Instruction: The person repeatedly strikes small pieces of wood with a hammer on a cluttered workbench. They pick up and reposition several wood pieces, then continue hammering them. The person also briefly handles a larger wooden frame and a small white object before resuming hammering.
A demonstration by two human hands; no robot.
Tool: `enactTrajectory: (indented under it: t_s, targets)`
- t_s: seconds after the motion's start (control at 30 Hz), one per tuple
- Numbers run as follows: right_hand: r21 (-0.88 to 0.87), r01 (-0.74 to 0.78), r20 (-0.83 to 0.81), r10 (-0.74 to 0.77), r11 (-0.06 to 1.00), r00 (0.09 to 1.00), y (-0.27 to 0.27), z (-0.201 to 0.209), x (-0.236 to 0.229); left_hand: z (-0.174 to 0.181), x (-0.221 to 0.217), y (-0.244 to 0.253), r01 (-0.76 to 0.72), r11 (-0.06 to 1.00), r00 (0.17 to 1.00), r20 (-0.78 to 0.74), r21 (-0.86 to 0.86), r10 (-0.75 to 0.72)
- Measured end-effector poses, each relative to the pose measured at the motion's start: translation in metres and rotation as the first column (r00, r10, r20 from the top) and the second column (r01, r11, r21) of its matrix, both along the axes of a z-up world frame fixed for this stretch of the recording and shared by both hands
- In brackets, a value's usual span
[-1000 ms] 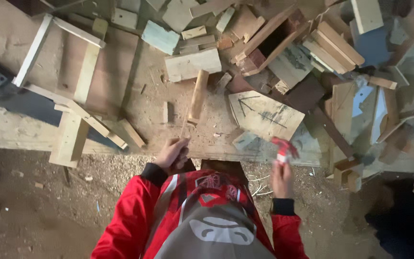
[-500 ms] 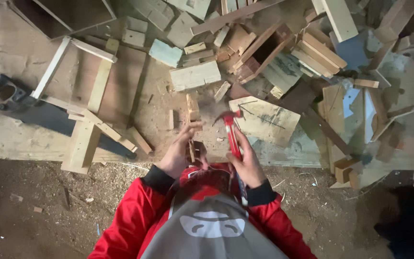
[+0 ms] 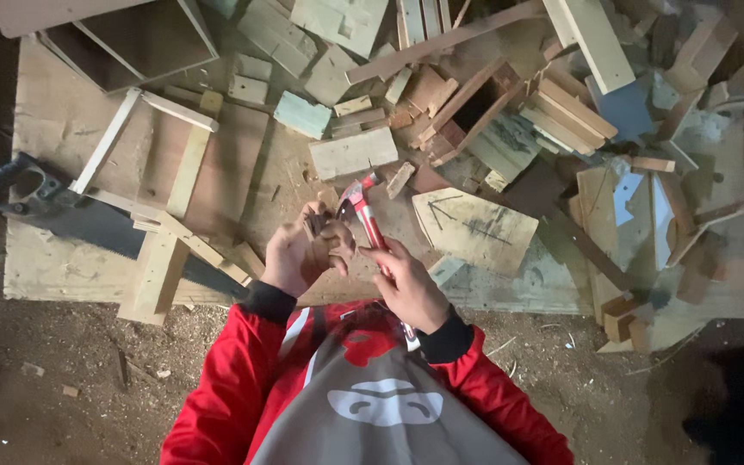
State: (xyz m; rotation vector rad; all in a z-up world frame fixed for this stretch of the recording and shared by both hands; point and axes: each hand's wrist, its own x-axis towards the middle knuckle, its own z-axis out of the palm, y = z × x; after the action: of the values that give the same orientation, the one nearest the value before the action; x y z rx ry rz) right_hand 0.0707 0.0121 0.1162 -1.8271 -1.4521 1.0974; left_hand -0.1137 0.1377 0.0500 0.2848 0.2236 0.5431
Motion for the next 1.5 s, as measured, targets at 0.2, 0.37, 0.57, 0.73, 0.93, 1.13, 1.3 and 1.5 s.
enactTrajectory:
  t_s: [0.2, 0.37, 0.57, 0.73, 0.93, 1.13, 1.3, 1.5]
  targets:
    - [-0.146, -0.065, -0.143, 0.044, 0.987, 0.989, 0.024, 0.031, 0.021, 0.022, -0.008, 0.010, 0.076, 0.971, 0.988, -0.145, 0.228, -0.043]
    - [-0.053, -0.173, -0.167, 0.162, 0.983, 0.972, 0.036, 0.042, 0.033, 0.060, -0.014, 0.028, 0.555, 0.730, 0.485, -0.868, 0.400, 0.107]
    - [-0.050, -0.254, -0.828, 0.103, 0.966, 0.552, 0.058, 0.036, 0.033, 0.057, -0.011, 0.046, 0.688, 0.055, 0.238, -0.296, 0.724, 0.925]
    - [-0.037, -0.213, -0.862, 0.077, 0.976, 0.502, 0.081, 0.048, 0.024, 0.012, 0.006, 0.067, 0.355, 0.065, 0.336, -0.192, 0.933, 0.922]
    - [0.120, -0.433, 0.286, 0.387, 0.893, 0.877, 0.094, 0.079, 0.010, -0.012, 0.042, 0.073, -0.006, 0.540, 0.492, -0.468, 0.841, 0.734]
    - [0.558, -0.327, 0.084, 0.340, 0.763, 0.937, 0.107, 0.071, 0.002, -0.026, 0.059, 0.079, -0.103, 0.599, 0.559, -0.452, 0.794, 0.695]
    - [0.415, 0.004, -0.285, 0.126, 0.910, 0.950, 0.093, 0.050, -0.005, -0.035, 0.067, 0.083, -0.177, 0.340, 0.446, -0.233, 0.923, 0.864]
    - [0.275, 0.356, -0.546, -0.160, 0.893, 0.822, 0.127, 0.032, -0.009, -0.040, 0.070, 0.107, -0.044, 0.658, 0.681, -0.459, 0.752, 0.571]
